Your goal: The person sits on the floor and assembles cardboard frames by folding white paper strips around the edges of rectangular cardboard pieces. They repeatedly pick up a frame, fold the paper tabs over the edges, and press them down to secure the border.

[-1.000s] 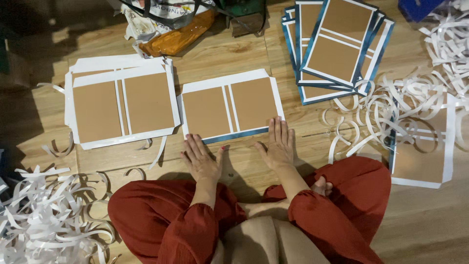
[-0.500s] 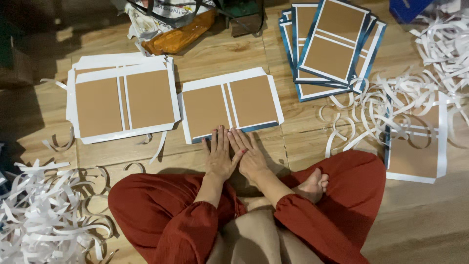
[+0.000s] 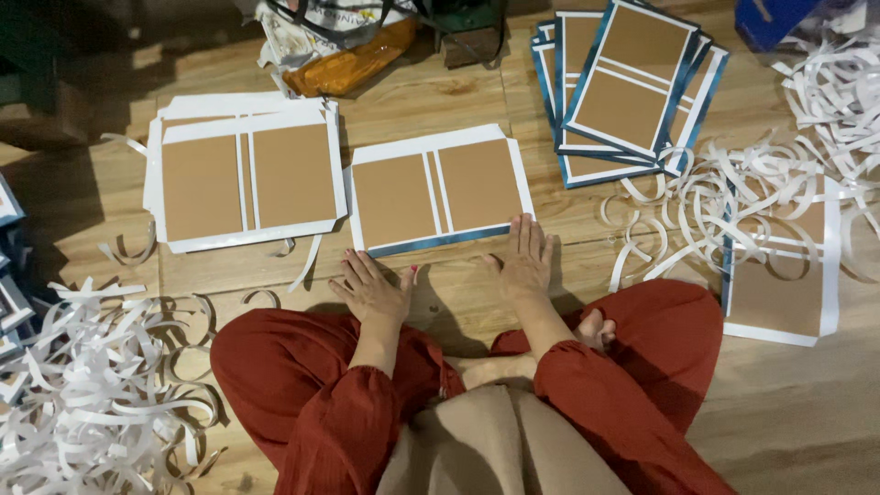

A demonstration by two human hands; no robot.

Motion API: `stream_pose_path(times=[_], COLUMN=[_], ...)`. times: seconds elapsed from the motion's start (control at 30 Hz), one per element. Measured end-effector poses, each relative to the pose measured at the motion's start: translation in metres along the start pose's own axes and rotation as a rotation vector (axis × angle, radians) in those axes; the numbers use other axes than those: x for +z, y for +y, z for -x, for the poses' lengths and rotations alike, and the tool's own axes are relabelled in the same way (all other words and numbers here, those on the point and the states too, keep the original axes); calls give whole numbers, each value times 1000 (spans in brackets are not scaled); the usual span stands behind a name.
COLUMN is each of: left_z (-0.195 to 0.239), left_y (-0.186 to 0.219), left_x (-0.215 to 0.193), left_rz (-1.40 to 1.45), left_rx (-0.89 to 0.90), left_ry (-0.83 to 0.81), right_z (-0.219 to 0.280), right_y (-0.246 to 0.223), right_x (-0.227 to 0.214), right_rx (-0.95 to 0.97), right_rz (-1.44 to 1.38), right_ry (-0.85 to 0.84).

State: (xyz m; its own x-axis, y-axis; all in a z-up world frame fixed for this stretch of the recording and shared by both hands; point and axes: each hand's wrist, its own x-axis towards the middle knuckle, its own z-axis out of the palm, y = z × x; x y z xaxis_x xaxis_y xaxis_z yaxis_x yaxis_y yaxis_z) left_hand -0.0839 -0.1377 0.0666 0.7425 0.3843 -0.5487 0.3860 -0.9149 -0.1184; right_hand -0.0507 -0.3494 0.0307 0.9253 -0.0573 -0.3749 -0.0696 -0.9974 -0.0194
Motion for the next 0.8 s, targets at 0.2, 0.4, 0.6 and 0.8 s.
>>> stream_pose_path(times=[0.2,0.4,0.6,0.8], left_z=[13,22,-9,10], left_y=[21,41,22,30], left_x=[-23,25,-51,-27], left_rz=[-156,-179,93,-145], left_rx=[295,611,397,370], left_ry=[168,264,310,75], right_z=[-15,-60,-66,-64], right_y=[1,26,30,12], right_x=[20,102,123,100], right_rx=[141,442,696,683], right_rz=[-434,-1249,-1277,-1305], right_ry=[264,425,273,306])
